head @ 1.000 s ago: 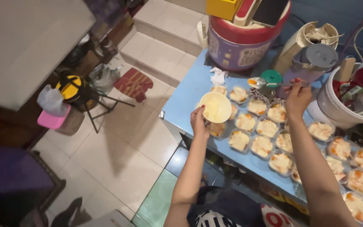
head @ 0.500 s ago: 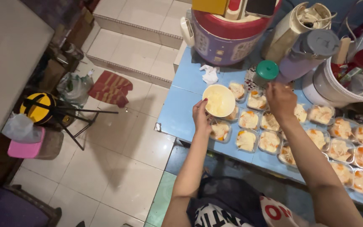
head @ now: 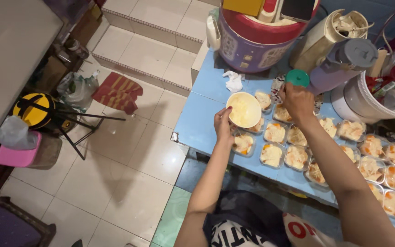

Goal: The person assembles small food portions in clear plastic containers by sprinkling shredded cheese and spooning a creamy sauce over them. They then place lids on the containers and arrange them on the table.

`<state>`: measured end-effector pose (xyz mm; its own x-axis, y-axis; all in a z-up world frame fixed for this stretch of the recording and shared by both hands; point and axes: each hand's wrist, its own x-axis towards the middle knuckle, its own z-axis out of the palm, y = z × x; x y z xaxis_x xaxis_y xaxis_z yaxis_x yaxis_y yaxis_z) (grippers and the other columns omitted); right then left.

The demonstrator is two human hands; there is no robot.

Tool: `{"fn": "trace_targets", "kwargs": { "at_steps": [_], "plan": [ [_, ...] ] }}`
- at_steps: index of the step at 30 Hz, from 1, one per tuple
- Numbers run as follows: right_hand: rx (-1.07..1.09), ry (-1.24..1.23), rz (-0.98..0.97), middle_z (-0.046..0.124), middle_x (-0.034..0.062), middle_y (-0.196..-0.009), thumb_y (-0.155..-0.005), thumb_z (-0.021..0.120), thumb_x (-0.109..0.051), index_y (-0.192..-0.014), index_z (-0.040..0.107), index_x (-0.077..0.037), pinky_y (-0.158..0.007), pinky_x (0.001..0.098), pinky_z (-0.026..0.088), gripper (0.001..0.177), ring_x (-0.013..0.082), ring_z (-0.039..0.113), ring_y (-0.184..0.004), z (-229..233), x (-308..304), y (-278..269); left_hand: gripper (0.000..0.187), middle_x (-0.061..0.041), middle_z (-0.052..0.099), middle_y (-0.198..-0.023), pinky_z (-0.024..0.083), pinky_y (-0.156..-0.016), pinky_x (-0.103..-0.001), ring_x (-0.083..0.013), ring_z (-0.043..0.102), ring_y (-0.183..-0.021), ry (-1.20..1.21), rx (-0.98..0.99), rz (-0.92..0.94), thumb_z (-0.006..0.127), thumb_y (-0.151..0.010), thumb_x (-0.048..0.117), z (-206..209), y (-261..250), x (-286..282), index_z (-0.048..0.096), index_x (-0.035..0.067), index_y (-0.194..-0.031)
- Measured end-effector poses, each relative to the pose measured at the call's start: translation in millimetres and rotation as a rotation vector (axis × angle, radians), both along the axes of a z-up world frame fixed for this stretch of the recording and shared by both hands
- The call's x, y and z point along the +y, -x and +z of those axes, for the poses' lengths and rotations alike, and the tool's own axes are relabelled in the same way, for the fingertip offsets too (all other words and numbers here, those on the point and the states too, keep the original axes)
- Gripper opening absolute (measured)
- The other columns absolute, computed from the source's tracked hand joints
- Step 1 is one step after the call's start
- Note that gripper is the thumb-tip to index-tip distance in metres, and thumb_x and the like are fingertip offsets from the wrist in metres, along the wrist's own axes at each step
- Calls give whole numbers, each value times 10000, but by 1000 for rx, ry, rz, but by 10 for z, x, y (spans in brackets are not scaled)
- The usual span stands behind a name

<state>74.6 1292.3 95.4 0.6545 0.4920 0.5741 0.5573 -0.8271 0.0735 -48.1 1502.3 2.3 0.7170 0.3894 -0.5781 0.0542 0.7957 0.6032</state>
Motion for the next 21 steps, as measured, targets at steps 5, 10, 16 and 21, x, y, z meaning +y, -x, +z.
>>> {"fn": "trace_targets", "kwargs": {
  "at_steps": [5,10,16,21],
  "plan": [
    [4,30,-7,641,145,-683,-995,727,-262,-878,652,-61,-524,421,509,244,296,643,-579,36,-22,-34,444,-34,636,-972,475,-604,-304,-141,600,-776,5,-30,-1,806,-813,293,38,20,-7,595,140,-1173],
    [-30,-38,-12,635,146,-675,-1026,729,-247,-841,662,-66,-543,420,508,267,289,632,-567,92,-84,1,433,-35,642,-958,448,-581,-294,-136,602,-752,-23,-58,-8,802,-834,299,86,27,-14,592,124,-1170],
    [-66,-104,-35,643,142,-685,-1021,728,-221,-819,652,-74,-552,435,512,261,309,637,-581,38,-127,41,440,-26,645,-949,440,-575,-284,-126,599,-739,-12,-41,-27,799,-816,304,117,22,-41,589,135,-1164],
    [-69,-105,-30,648,138,-698,-1014,717,-213,-827,628,-74,-543,426,519,250,306,653,-594,-113,-155,53,455,-19,621,-917,402,-545,-274,-114,552,-700,-31,-35,-26,817,-818,321,67,37,-51,599,134,-1170]
  ]
}}
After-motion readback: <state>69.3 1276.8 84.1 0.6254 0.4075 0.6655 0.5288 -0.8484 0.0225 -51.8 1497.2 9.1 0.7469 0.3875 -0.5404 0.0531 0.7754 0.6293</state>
